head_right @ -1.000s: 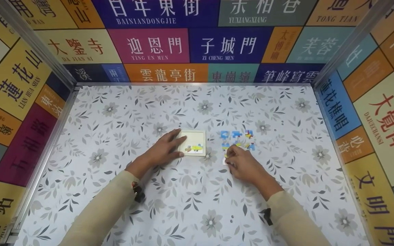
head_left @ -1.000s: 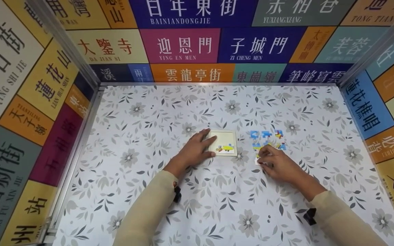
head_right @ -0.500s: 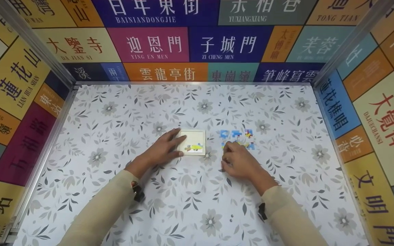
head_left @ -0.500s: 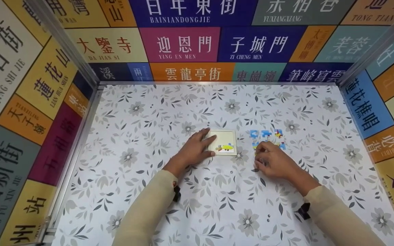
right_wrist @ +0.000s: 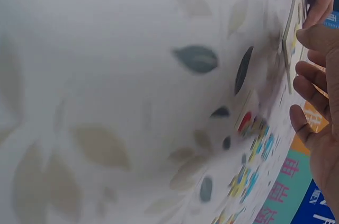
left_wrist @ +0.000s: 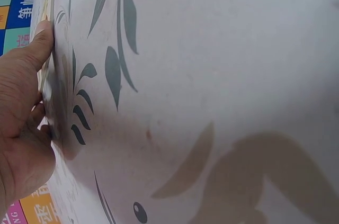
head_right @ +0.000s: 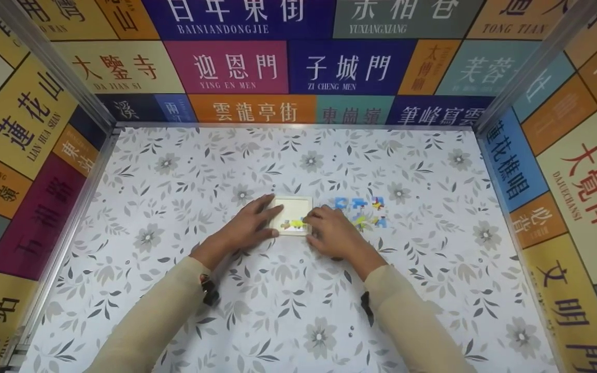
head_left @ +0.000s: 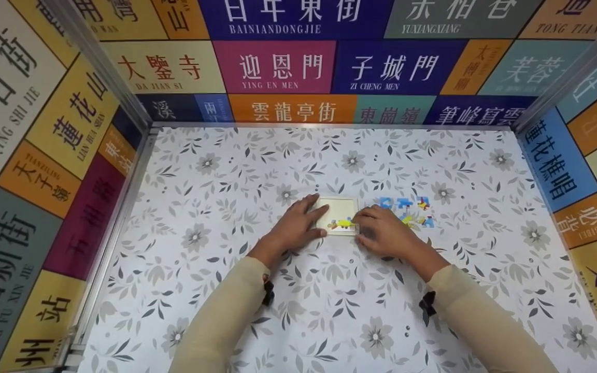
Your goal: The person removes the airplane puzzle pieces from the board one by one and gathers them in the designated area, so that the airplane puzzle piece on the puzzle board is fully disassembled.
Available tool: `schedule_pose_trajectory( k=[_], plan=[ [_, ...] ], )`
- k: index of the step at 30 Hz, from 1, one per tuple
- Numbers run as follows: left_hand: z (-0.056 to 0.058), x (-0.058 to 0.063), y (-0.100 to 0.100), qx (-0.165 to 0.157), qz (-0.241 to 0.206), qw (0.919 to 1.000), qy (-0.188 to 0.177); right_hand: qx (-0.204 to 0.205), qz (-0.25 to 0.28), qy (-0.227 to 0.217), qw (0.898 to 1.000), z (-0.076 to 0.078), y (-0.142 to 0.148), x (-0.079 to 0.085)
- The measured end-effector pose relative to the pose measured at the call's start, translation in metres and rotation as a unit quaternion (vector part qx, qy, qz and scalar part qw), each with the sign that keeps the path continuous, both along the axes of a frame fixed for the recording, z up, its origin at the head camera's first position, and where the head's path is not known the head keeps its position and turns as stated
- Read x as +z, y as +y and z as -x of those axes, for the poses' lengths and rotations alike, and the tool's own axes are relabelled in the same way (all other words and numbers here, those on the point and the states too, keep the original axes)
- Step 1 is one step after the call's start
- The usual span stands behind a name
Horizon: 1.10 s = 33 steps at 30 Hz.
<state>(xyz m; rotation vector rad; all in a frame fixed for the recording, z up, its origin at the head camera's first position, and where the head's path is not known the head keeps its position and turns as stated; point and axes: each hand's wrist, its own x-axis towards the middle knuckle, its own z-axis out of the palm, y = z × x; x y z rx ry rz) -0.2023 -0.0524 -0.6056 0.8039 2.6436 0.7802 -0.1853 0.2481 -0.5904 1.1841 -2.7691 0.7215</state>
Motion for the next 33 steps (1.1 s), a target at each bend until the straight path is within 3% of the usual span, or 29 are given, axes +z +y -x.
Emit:
schedule_pose_trajectory(
  k=[7,18,33],
  plan=[
    [0.000,-0.002,0.000,-0.009,-0.004,0.9995,0.029,-0.019,-0.040,-0.062,0.997,0.006,-0.028,0.004],
    [0.002,-0.004,0.000,-0.004,0.010,0.9997,0.023,0.000,-0.048,-0.028,0.998,0.010,-0.045,0.002],
    [0.001,-0.003,-0.001,-0.009,-0.001,0.9997,0.023,-0.015,-0.013,-0.059,0.998,0.006,-0.050,0.002]
  ],
)
